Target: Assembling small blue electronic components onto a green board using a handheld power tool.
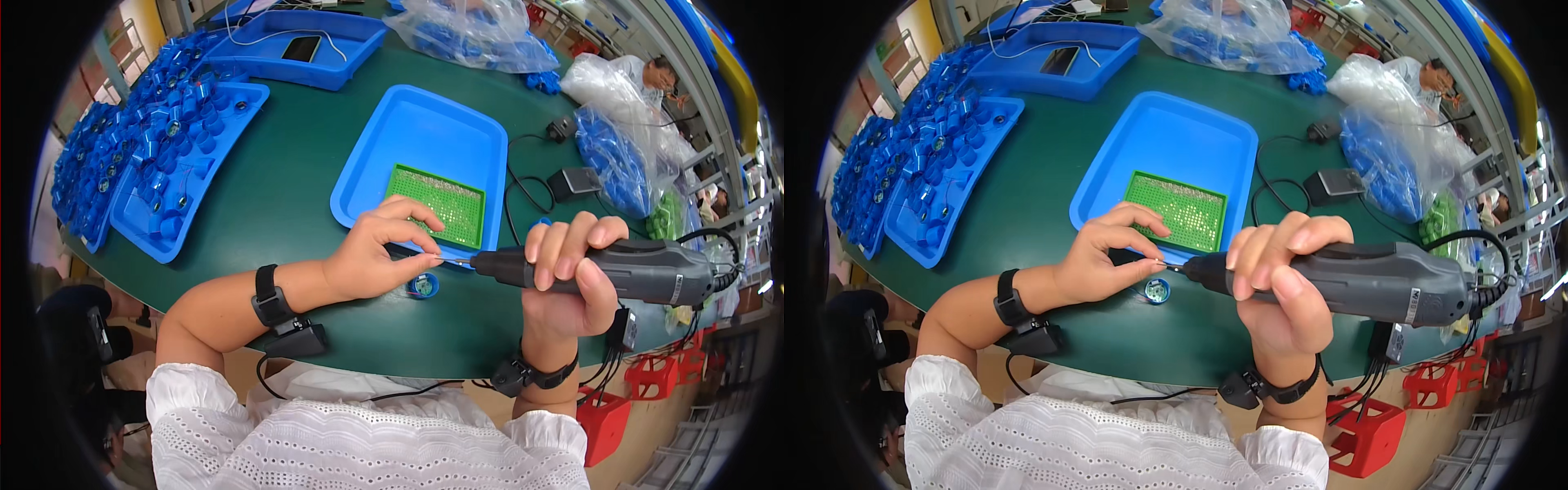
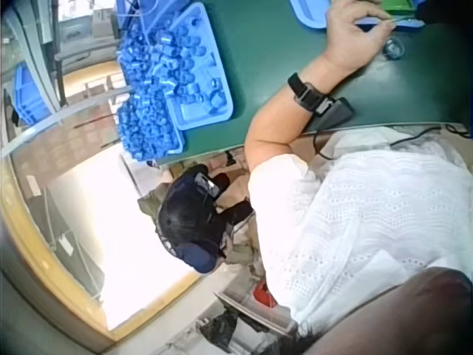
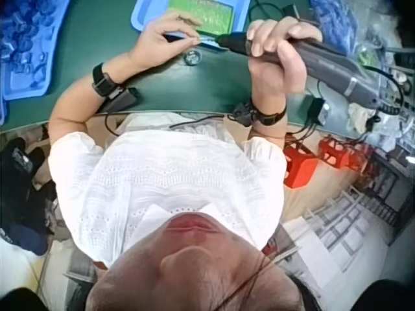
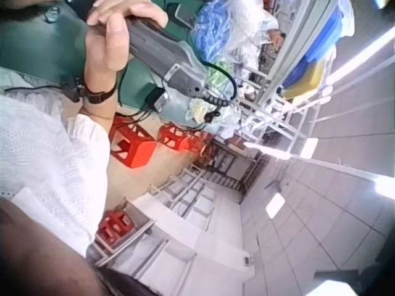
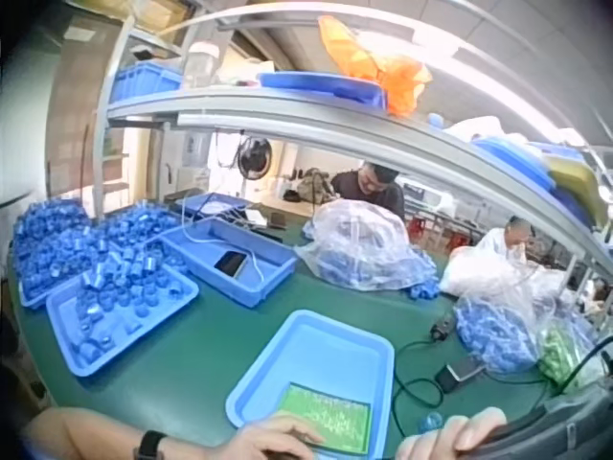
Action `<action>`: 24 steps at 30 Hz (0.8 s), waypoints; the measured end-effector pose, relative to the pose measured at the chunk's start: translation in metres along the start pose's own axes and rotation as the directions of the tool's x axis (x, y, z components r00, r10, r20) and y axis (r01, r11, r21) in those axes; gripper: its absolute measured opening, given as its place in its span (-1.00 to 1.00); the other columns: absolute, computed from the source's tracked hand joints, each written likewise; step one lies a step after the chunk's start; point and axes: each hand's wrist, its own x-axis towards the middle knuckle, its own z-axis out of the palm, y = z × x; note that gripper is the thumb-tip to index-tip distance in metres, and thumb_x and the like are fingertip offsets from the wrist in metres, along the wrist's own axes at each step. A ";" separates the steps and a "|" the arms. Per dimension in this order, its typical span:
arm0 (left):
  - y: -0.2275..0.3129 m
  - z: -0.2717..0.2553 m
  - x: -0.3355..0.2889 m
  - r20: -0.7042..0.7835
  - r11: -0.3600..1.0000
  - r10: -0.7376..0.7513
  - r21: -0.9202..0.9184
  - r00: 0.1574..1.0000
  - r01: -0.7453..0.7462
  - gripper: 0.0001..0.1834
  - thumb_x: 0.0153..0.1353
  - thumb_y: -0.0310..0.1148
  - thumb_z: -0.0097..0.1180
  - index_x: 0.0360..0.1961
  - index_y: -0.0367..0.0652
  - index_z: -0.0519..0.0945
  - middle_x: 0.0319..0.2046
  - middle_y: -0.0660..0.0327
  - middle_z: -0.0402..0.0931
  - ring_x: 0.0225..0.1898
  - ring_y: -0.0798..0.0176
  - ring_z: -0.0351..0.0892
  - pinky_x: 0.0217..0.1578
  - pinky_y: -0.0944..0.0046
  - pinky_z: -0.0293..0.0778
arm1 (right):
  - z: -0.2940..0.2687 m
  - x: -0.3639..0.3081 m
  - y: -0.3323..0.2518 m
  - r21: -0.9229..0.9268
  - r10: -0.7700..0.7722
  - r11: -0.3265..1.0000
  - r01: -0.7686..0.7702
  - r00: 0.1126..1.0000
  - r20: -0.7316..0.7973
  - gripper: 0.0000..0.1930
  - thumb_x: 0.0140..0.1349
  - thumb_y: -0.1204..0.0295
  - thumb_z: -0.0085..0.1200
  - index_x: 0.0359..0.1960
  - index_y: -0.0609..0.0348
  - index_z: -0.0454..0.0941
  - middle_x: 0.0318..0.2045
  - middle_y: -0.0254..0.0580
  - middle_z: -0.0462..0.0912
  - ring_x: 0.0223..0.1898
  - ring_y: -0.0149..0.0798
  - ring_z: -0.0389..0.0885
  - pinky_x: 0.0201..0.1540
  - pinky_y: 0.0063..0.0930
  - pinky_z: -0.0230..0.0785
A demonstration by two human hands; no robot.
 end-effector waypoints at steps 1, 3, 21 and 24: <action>-0.001 0.001 0.001 -0.004 1.000 0.014 0.001 1.000 -0.014 -0.88 -0.11 -0.56 0.25 -0.47 -0.20 0.62 -0.22 0.15 0.50 -0.04 0.11 0.40 -0.01 0.16 0.31 | 0.000 -0.001 -0.001 -0.008 0.013 1.000 -0.013 1.000 0.004 -0.75 -0.01 0.51 -0.06 -0.24 0.13 0.27 -0.59 -0.24 0.37 -0.65 -0.34 0.37 -0.37 -0.36 0.25; -0.002 0.006 0.000 -0.038 1.000 0.026 0.004 0.999 -0.026 -0.91 -0.11 -0.51 0.23 -0.50 -0.17 0.62 -0.27 0.17 0.50 -0.14 0.16 0.42 -0.10 0.23 0.32 | -0.001 -0.004 -0.002 -0.014 0.018 1.000 -0.018 1.000 0.002 -0.75 -0.01 0.51 -0.06 -0.25 0.12 0.26 -0.59 -0.25 0.37 -0.65 -0.34 0.37 -0.37 -0.37 0.25; 0.000 -0.002 -0.012 -0.048 0.992 0.070 0.109 0.996 -0.064 -0.91 -0.12 -0.52 0.27 -0.51 -0.18 0.62 -0.25 0.15 0.51 -0.08 0.09 0.42 -0.07 0.16 0.31 | 0.007 -0.004 0.008 -0.012 0.015 1.000 -0.015 0.999 0.032 -0.74 -0.02 0.49 -0.02 -0.25 0.12 0.28 -0.60 -0.25 0.38 -0.64 -0.34 0.38 -0.38 -0.37 0.25; -0.005 0.001 -0.013 -0.092 0.978 0.176 0.129 0.980 -0.163 -0.91 -0.14 -0.48 0.26 -0.55 -0.16 0.60 -0.30 0.18 0.52 -0.14 0.10 0.45 -0.08 0.14 0.30 | 0.009 -0.005 0.008 -0.015 -0.004 1.000 0.004 1.000 0.017 -0.73 -0.04 0.52 -0.03 -0.24 0.16 0.28 -0.58 -0.23 0.36 -0.64 -0.36 0.35 -0.39 -0.35 0.23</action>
